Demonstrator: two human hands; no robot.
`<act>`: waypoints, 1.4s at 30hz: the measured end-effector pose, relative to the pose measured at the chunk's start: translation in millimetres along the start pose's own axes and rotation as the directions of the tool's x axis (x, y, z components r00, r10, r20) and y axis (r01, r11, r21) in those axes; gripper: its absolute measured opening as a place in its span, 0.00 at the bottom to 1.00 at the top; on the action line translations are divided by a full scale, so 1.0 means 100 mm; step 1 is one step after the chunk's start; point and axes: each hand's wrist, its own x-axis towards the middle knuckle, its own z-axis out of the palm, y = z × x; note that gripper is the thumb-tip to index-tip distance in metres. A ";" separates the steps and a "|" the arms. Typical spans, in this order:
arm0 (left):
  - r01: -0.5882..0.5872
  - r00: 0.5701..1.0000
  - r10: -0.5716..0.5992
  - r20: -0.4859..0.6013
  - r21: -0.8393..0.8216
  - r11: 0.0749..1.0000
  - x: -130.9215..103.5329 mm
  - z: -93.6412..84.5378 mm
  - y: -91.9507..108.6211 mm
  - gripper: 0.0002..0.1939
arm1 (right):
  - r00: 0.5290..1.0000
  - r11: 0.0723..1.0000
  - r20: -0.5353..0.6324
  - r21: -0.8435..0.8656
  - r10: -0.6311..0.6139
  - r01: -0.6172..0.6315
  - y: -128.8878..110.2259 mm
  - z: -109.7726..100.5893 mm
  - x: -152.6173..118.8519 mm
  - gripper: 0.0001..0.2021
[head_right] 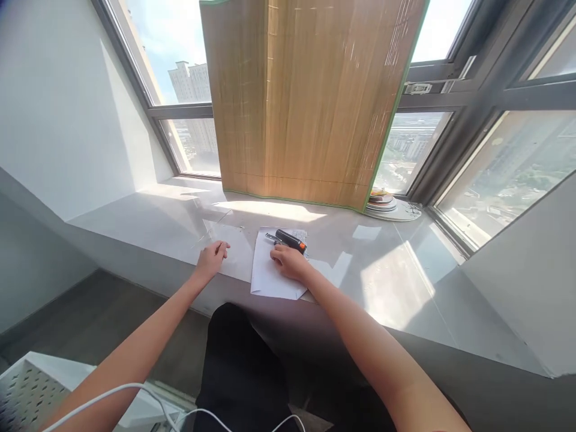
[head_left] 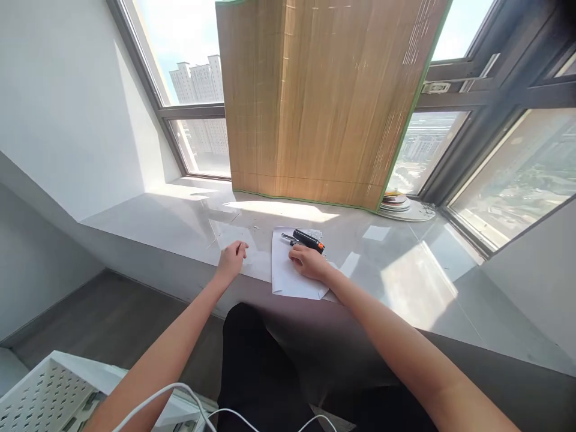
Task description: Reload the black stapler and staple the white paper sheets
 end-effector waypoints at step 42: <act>-0.142 0.990 0.135 0.049 0.486 0.862 0.91 1.03 0.21 0.06 | 0.994 0.976 0.056 0.193 0.095 -0.104 0.33 -0.44 -0.46 0.09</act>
